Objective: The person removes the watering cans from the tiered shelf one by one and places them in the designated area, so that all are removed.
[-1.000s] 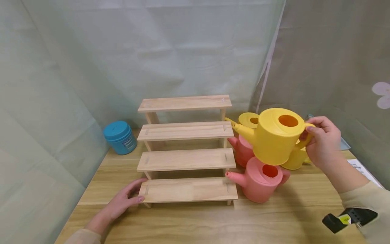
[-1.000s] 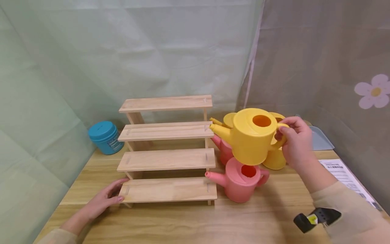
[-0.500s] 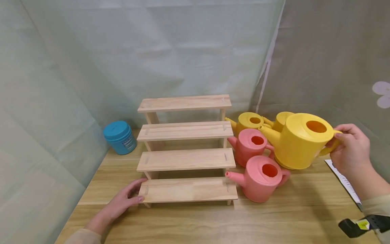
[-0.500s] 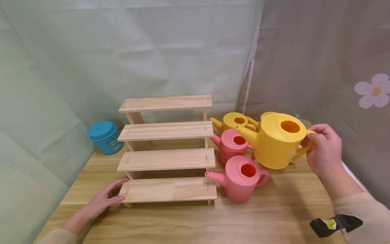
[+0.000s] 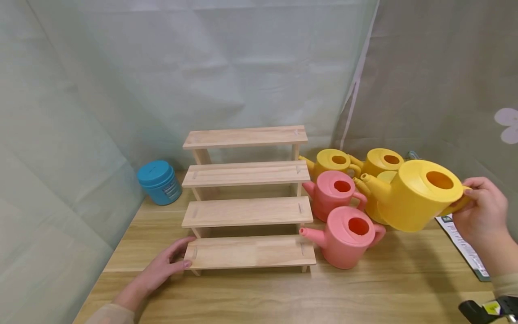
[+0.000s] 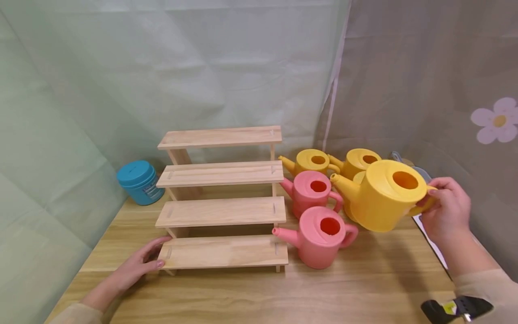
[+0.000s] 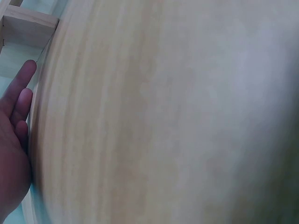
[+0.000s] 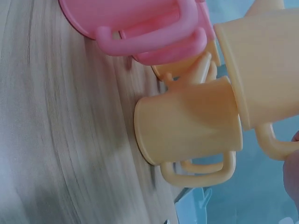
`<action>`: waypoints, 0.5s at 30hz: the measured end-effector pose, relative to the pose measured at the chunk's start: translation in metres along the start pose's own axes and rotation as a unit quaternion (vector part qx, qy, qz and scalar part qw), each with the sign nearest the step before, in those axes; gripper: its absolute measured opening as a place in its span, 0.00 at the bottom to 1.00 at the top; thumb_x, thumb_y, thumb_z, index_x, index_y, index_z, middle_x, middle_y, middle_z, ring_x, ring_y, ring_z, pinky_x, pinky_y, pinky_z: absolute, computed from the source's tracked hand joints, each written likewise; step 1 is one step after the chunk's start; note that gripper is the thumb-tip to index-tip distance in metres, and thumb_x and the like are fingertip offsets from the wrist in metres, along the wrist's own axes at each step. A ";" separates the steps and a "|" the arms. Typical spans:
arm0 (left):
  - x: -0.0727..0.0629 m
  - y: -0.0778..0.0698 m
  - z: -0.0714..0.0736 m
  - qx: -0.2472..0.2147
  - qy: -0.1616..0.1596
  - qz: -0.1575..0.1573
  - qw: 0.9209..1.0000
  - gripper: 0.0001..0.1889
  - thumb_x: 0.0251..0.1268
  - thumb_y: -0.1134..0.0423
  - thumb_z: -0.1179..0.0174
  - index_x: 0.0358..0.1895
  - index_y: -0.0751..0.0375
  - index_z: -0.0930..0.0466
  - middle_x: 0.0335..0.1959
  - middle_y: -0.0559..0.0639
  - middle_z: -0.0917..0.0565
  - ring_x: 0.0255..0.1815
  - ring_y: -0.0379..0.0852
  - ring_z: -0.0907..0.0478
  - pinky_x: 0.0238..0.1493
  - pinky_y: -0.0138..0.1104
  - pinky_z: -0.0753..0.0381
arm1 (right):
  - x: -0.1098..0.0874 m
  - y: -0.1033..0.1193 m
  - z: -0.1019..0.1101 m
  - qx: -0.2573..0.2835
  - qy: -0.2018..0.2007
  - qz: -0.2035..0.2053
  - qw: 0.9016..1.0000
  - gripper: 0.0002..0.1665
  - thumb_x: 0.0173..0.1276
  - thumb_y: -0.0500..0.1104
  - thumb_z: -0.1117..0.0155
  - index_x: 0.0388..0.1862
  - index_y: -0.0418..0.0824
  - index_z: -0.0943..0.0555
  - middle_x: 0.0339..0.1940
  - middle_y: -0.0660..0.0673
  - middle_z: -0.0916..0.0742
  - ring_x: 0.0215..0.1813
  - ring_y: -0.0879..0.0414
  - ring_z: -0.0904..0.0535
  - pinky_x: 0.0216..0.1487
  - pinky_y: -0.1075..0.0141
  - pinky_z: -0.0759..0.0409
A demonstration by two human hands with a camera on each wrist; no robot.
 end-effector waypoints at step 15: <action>0.000 0.000 0.000 -0.002 0.000 0.005 1.000 0.26 0.64 0.68 0.45 0.66 0.63 0.37 0.54 0.62 0.28 0.50 0.40 0.29 0.49 0.32 0.30 | -0.012 0.008 0.020 -0.014 0.008 -0.006 1.000 0.25 0.66 0.24 0.81 0.23 0.23 0.31 0.24 0.37 0.28 0.24 0.49 0.29 0.27 0.64 0.24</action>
Point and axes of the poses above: each hand's wrist, its own x-axis towards the middle knuckle, its own z-axis out of the back of the hand, y = z × x, the point moved 4 cm from there along x, towards the middle knuckle
